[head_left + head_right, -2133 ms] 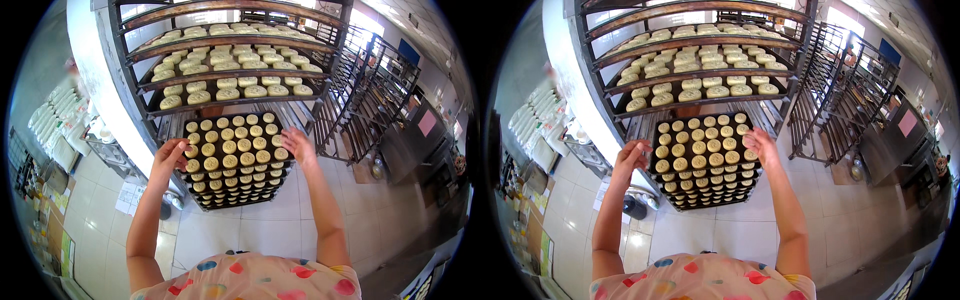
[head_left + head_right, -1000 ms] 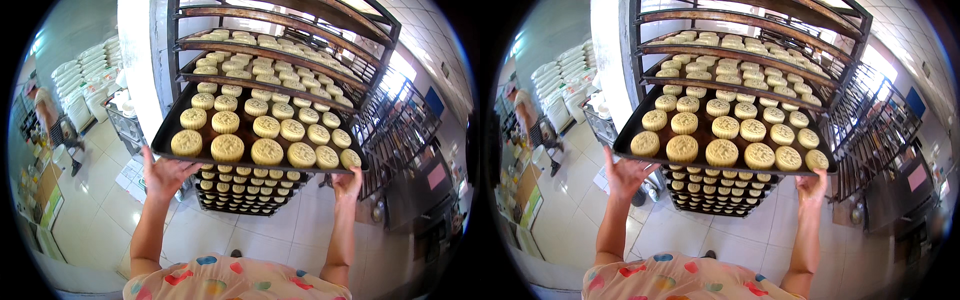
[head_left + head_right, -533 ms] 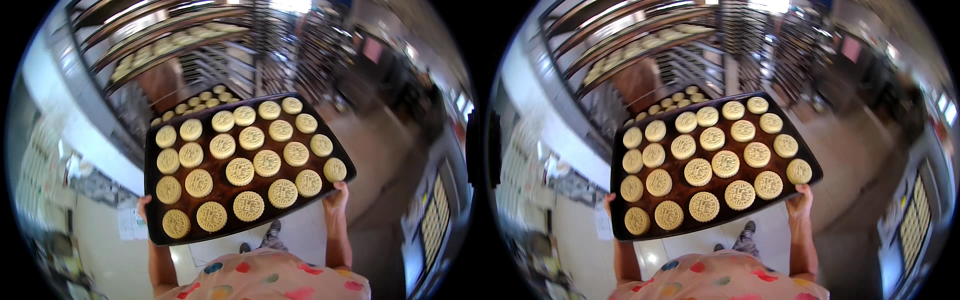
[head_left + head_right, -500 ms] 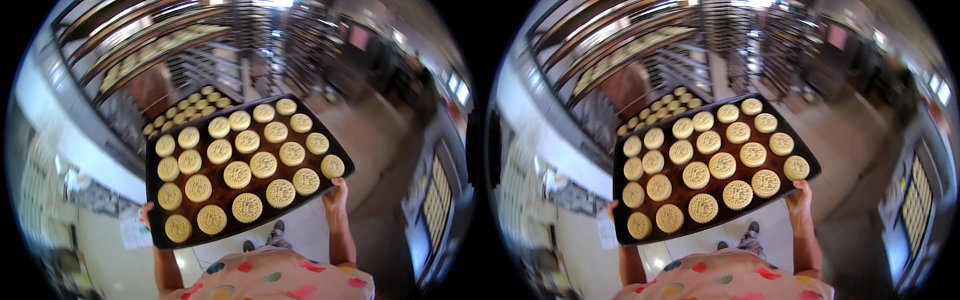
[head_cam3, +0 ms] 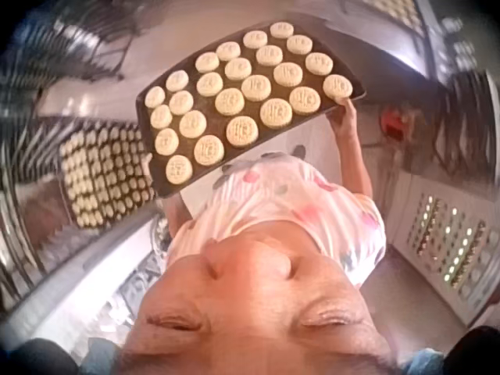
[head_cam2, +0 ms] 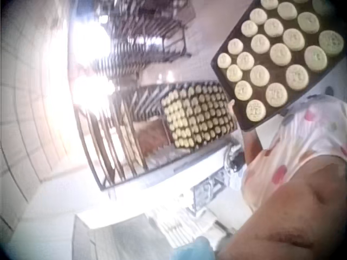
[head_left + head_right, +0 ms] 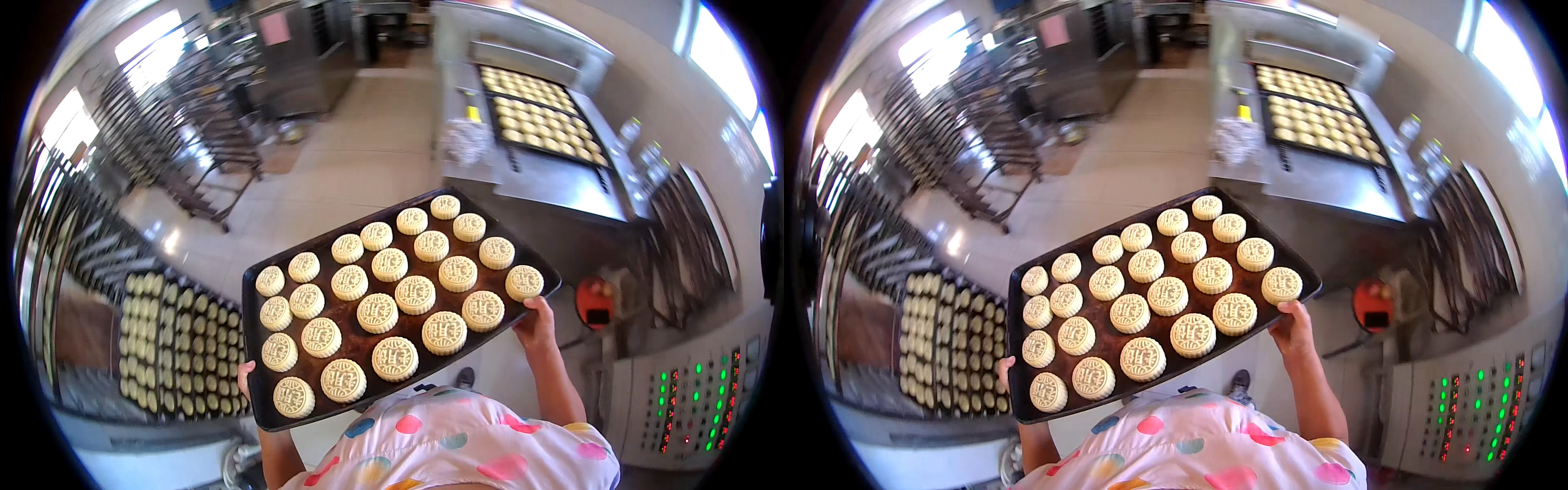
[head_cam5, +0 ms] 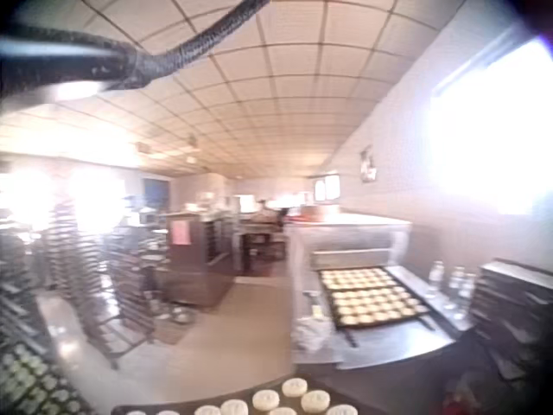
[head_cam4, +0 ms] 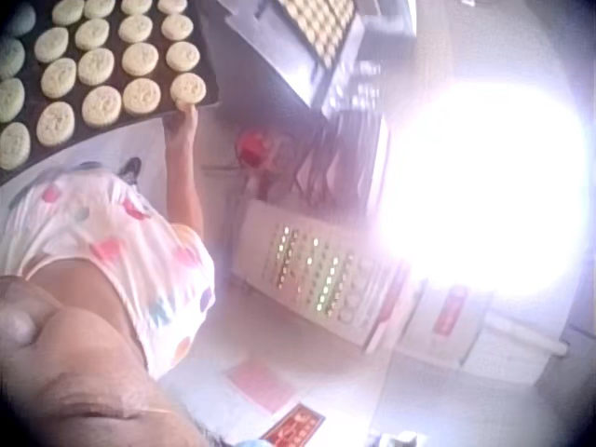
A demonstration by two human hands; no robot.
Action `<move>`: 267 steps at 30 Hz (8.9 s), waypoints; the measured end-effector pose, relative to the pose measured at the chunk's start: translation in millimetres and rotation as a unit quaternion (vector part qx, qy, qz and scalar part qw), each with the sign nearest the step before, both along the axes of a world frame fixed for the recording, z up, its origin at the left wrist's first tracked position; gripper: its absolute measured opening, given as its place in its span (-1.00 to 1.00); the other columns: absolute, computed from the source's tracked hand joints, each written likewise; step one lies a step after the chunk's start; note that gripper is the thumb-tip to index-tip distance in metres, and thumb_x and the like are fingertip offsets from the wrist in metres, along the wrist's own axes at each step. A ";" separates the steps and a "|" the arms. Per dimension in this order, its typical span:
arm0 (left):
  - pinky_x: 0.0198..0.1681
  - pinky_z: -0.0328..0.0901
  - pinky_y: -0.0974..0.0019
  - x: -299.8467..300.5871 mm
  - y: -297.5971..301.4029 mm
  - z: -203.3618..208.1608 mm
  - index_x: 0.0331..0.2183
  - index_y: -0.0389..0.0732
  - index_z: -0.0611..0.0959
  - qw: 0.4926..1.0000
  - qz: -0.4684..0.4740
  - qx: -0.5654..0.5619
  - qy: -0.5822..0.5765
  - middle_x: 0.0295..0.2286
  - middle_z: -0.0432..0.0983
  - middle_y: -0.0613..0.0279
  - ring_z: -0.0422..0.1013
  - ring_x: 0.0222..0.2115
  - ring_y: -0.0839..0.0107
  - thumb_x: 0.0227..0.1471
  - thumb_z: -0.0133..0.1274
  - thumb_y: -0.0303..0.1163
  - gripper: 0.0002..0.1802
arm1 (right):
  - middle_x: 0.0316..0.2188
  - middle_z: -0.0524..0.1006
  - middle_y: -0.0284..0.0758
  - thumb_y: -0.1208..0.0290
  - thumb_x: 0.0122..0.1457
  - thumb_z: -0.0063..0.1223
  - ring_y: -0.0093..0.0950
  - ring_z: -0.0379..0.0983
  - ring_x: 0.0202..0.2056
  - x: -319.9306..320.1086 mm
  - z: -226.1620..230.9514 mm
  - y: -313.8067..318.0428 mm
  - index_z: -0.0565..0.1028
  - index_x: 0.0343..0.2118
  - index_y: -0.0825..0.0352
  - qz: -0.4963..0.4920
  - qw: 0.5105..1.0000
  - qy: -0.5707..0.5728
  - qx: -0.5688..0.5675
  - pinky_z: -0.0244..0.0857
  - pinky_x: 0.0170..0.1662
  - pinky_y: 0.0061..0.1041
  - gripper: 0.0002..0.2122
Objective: The person moves mooncake trays from a rack to a workspace, touches the mooncakes by hand, and helps another person mix mooncake filling in a large bin.
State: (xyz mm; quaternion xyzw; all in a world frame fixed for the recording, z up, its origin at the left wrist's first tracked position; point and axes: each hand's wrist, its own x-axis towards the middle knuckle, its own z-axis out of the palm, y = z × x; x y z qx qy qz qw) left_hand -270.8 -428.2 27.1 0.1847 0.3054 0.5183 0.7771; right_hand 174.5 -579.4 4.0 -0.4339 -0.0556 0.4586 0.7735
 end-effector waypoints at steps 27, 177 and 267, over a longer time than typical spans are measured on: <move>-0.06 0.31 0.08 709.4 127.1 2.8 -0.04 -0.33 0.38 0.901 -0.426 -0.064 -0.039 -0.15 0.43 -0.05 0.42 -0.19 0.07 -0.12 -0.20 -0.16 -0.39 | -0.37 0.51 -0.45 0.22 -0.08 -0.03 -0.60 0.44 -0.52 498.7 -6.4 -148.6 0.41 -0.20 0.23 -0.363 0.928 -0.064 -0.047 0.22 -0.63 -0.70 -0.66; -0.25 0.19 0.37 842.1 160.9 -168.5 -0.32 -0.39 0.49 0.842 -0.101 0.205 0.489 -0.48 0.39 0.21 0.23 -0.42 0.46 0.18 -0.21 -0.04 -0.48 | -0.40 0.43 -0.24 0.08 -0.12 0.17 -0.30 0.40 -0.29 692.3 -17.4 166.5 0.42 -0.29 0.32 0.159 0.426 -0.853 -0.257 0.18 -0.14 -0.30 -0.57; -0.19 0.23 0.32 860.1 135.8 -159.0 -0.26 -0.45 0.55 0.787 -0.064 0.209 0.577 -0.33 0.52 0.00 0.39 -0.32 0.28 0.13 -0.18 0.04 -0.37 | -0.28 0.42 -0.24 0.29 -0.16 0.24 -0.23 0.37 -0.25 727.8 -48.6 -22.2 0.43 -0.23 0.28 -0.063 0.553 -0.763 -0.329 0.27 -0.21 -0.31 -0.61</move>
